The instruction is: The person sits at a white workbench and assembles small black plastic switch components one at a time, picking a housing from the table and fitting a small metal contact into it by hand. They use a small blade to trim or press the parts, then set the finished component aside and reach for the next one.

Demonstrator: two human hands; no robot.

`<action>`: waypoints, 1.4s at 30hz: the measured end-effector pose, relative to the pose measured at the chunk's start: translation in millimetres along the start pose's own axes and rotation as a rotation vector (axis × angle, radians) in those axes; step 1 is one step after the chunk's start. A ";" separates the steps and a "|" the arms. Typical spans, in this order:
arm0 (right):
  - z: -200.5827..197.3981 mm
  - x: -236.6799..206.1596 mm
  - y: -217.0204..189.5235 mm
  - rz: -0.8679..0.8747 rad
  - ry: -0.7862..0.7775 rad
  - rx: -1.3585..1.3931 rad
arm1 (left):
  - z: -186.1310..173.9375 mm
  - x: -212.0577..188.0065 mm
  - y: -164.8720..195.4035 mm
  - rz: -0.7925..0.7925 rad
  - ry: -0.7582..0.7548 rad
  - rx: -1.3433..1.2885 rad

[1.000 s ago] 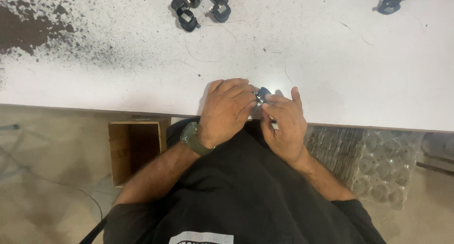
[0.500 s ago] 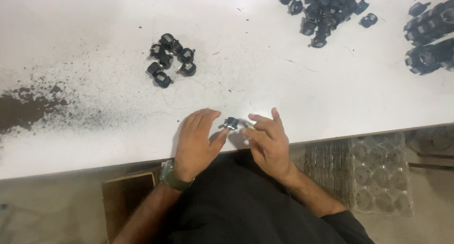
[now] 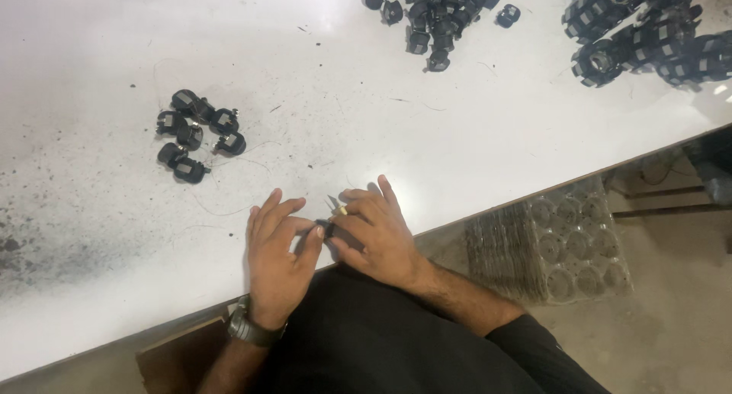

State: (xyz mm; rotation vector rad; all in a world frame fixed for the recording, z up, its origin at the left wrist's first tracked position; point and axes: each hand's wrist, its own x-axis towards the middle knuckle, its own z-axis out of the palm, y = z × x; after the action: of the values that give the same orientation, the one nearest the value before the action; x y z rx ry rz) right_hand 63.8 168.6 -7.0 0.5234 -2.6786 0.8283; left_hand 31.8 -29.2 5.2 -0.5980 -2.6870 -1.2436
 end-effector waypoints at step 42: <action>8.4 -8.2 1.0 -0.030 0.081 0.004 | -14.1 -12.0 -6.5 0.054 0.028 -0.106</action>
State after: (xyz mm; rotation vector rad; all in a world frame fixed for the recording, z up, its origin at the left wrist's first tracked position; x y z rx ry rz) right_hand 69.3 166.6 -17.3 0.5182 -2.5894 0.8288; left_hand 39.4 -47.2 6.6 -0.6558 -2.5776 -1.3763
